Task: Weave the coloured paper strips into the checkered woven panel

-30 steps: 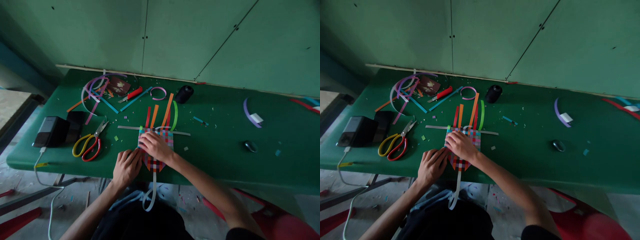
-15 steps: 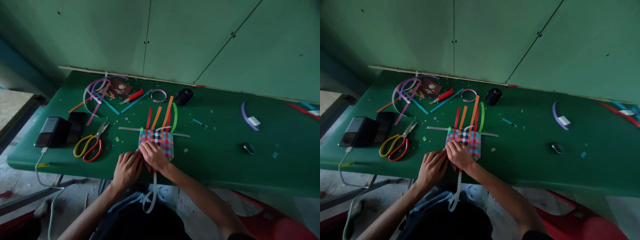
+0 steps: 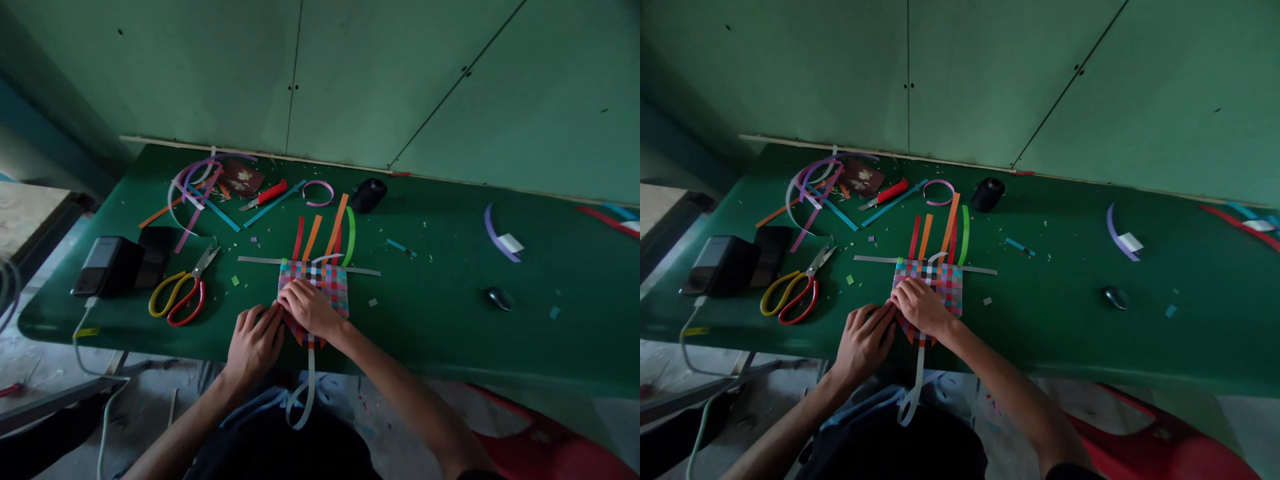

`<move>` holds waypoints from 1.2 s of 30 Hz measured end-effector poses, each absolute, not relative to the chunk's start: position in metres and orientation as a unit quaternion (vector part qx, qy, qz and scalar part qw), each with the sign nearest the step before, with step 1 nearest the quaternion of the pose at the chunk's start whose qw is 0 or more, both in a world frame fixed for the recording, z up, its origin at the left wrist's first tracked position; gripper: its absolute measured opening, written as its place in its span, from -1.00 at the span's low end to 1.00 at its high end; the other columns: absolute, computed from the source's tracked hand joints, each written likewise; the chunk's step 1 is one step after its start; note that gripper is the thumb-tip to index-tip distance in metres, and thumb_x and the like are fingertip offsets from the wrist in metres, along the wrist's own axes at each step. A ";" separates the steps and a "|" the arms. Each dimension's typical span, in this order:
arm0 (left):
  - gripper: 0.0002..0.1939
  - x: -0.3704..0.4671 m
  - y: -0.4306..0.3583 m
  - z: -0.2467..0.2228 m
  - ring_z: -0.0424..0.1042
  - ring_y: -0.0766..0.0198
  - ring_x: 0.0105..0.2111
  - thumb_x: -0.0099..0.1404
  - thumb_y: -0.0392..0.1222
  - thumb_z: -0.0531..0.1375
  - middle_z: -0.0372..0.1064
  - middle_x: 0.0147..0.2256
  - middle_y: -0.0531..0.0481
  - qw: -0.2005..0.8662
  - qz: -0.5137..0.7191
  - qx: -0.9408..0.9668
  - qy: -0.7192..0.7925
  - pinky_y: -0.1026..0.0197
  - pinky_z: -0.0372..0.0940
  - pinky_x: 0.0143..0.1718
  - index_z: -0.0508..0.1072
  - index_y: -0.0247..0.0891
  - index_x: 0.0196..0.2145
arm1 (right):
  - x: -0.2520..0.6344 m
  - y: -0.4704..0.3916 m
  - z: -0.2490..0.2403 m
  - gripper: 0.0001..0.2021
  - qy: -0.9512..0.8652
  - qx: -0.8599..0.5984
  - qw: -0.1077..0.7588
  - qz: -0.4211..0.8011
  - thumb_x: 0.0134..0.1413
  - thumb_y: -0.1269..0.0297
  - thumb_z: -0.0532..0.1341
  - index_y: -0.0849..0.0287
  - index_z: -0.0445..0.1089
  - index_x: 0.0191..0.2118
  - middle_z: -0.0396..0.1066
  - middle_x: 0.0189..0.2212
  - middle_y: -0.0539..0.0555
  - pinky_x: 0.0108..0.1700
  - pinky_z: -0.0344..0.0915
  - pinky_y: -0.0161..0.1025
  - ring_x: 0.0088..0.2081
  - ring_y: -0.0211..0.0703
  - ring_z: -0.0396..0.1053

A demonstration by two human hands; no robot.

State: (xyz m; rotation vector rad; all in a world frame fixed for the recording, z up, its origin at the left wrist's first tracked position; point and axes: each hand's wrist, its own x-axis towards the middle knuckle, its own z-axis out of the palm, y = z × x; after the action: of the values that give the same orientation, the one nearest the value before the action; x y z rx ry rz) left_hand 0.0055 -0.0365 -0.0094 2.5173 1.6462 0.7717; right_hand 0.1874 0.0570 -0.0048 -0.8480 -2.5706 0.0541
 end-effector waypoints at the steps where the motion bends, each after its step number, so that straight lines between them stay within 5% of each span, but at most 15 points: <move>1: -0.64 0.006 -0.037 -0.009 0.46 -0.03 0.02 0.44 -0.31 0.21 0.55 0.13 -0.14 0.020 0.249 0.810 0.531 -0.09 0.34 0.05 0.54 -0.24 0.15 | 0.188 0.058 -0.005 -0.82 -0.928 -0.303 0.214 0.027 0.49 0.40 0.10 0.22 0.41 -0.18 0.48 -0.24 0.15 -0.05 0.42 -0.07 -0.17 -0.03 0.44; 13: -0.77 0.008 -0.032 -0.010 0.48 0.01 -0.01 0.45 -0.28 0.23 0.59 0.04 -0.10 0.055 0.274 0.783 0.556 -0.08 0.32 0.02 0.53 -0.18 0.03 | 0.190 0.061 -0.007 -0.80 -0.924 -0.299 0.215 0.104 0.52 0.39 0.04 0.15 0.39 -0.14 0.47 -0.23 0.13 -0.01 0.42 -0.04 -0.14 -0.02 0.43; 19: -0.87 0.003 -0.008 -0.005 0.49 0.11 -0.17 0.45 -0.27 0.23 0.54 -0.19 -0.04 0.120 0.265 0.744 0.601 0.04 0.36 -0.12 0.47 -0.20 -0.05 | 0.196 0.066 0.003 -0.79 -0.890 -0.307 0.252 0.226 0.51 0.37 0.03 0.11 0.41 -0.01 0.48 -0.10 0.16 0.05 0.48 -0.01 -0.01 -0.01 0.47; 26: -0.82 -0.006 0.006 -0.006 0.50 0.18 -0.18 0.50 -0.20 0.22 0.49 -0.13 -0.05 0.099 0.249 0.784 0.560 0.09 0.40 -0.10 0.58 -0.10 -0.01 | 0.180 0.090 -0.004 -0.59 -0.860 -0.418 0.275 0.102 0.48 0.35 0.05 0.20 0.32 0.33 0.38 0.22 0.31 0.23 0.42 0.20 0.24 0.22 0.33; 36: -0.77 -0.016 0.017 -0.007 0.51 0.16 -0.12 0.56 -0.24 0.11 0.49 -0.03 -0.10 0.062 0.229 0.846 0.478 0.11 0.46 -0.08 0.52 -0.18 0.05 | 0.186 0.093 -0.012 -0.51 -0.861 -0.413 0.258 0.145 0.50 0.39 -0.03 0.19 0.21 0.44 0.34 0.28 0.27 0.31 0.39 0.17 0.31 0.12 0.24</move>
State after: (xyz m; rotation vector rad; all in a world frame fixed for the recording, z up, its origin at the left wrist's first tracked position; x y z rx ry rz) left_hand -0.0161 0.0166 -0.0074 2.5577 1.4446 0.6914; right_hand 0.1857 0.0926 -0.0121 -1.1189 -2.3359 0.3938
